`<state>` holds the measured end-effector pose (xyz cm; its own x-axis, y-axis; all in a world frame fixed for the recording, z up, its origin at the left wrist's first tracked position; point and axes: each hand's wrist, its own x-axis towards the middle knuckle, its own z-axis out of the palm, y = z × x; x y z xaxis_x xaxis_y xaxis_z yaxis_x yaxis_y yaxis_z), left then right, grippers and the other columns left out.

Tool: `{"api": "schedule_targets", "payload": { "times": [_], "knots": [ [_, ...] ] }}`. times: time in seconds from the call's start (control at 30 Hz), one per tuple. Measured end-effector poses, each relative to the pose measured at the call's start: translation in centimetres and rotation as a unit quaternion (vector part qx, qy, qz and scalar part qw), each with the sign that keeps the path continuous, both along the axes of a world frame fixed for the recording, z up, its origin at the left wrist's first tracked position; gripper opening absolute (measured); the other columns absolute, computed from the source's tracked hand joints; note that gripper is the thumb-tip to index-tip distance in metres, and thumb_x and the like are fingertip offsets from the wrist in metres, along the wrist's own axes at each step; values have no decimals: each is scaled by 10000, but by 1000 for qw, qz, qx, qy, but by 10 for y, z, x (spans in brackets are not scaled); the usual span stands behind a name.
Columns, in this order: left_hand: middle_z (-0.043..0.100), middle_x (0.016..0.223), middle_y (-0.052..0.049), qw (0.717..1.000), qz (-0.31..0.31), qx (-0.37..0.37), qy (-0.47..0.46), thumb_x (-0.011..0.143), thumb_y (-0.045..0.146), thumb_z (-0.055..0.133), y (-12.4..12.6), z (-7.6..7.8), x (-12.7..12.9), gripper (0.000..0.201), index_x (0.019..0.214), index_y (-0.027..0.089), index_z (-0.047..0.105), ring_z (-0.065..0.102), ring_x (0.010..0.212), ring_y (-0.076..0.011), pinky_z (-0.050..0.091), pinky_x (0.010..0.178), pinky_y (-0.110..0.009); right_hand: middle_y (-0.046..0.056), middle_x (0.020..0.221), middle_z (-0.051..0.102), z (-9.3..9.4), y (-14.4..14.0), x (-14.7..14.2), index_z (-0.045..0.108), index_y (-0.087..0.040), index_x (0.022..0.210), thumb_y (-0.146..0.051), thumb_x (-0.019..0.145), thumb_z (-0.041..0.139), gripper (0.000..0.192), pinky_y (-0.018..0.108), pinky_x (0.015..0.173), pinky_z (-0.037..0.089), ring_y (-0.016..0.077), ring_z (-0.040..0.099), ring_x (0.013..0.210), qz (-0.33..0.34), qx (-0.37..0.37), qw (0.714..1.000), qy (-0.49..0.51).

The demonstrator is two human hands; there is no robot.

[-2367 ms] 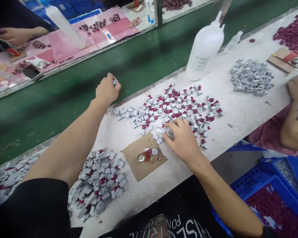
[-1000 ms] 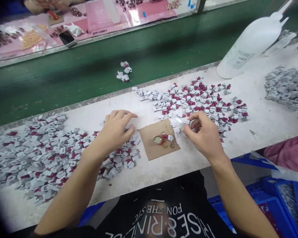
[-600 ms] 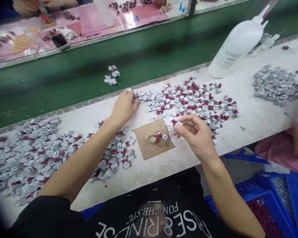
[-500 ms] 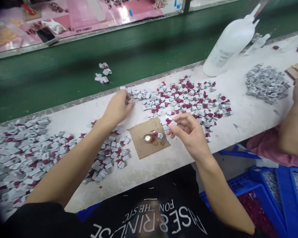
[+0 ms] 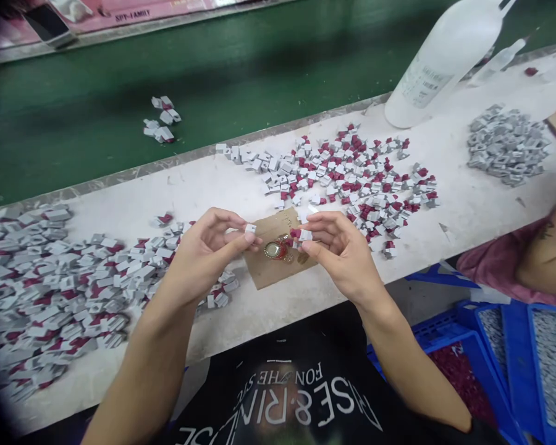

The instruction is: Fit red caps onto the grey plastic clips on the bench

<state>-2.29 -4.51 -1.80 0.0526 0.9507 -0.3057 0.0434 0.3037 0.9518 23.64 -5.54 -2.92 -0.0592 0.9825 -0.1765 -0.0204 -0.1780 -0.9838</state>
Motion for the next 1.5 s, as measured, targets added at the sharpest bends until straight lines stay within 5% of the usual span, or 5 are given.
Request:
{"api": "schedule_targets", "payload": {
  "times": [0.17, 0.33, 0.8, 1.03, 1.5],
  "knots": [
    [867, 1001, -45, 1000, 25, -18, -5, 949, 365, 864, -28, -5, 1, 185, 1121, 333, 804, 874, 997, -282, 737, 1016, -523, 96, 1152, 913, -4, -9, -4, 900, -258, 1120, -477, 862, 1023, 360, 527, 1000, 774, 319, 886, 1091, 55, -58, 996, -36],
    [876, 1036, -31, 999, 48, -9, 6, 934, 366, 869, -44, -10, 7, 171, 1099, 341, 831, 856, 937, -263, 754, 880, -477, 67, 1148, 894, -2, -16, -18, 921, -305, 1084, -293, 971, 908, 114, 524, 1012, 754, 298, 863, 1097, 52, 44, 989, -131],
    [895, 1080, -47, 998, 52, -11, -21, 953, 323, 857, -48, -15, 11, 172, 1123, 311, 845, 877, 1025, -272, 755, 978, -486, 67, 1170, 906, 3, -20, -30, 924, -322, 1109, -147, 1044, 753, 253, 527, 1009, 733, 293, 863, 1131, 67, 152, 960, -224],
    [847, 837, -18, 999, 49, 16, 0, 972, 256, 837, -42, -11, 12, 160, 1132, 246, 838, 824, 767, -204, 684, 688, -333, 66, 1134, 907, -1, -18, -30, 927, -288, 1100, -122, 1035, 747, 254, 447, 911, 748, 268, 870, 1080, 66, 174, 958, -217],
    [907, 1063, -69, 993, 2, 16, -121, 1012, 291, 877, -25, 1, 35, 175, 1154, 199, 833, 883, 934, -224, 755, 900, -353, 25, 1056, 903, 12, -8, -26, 942, -314, 1039, -196, 959, 896, 150, 370, 884, 745, 231, 864, 1006, -12, 78, 996, -30]
  ]
}}
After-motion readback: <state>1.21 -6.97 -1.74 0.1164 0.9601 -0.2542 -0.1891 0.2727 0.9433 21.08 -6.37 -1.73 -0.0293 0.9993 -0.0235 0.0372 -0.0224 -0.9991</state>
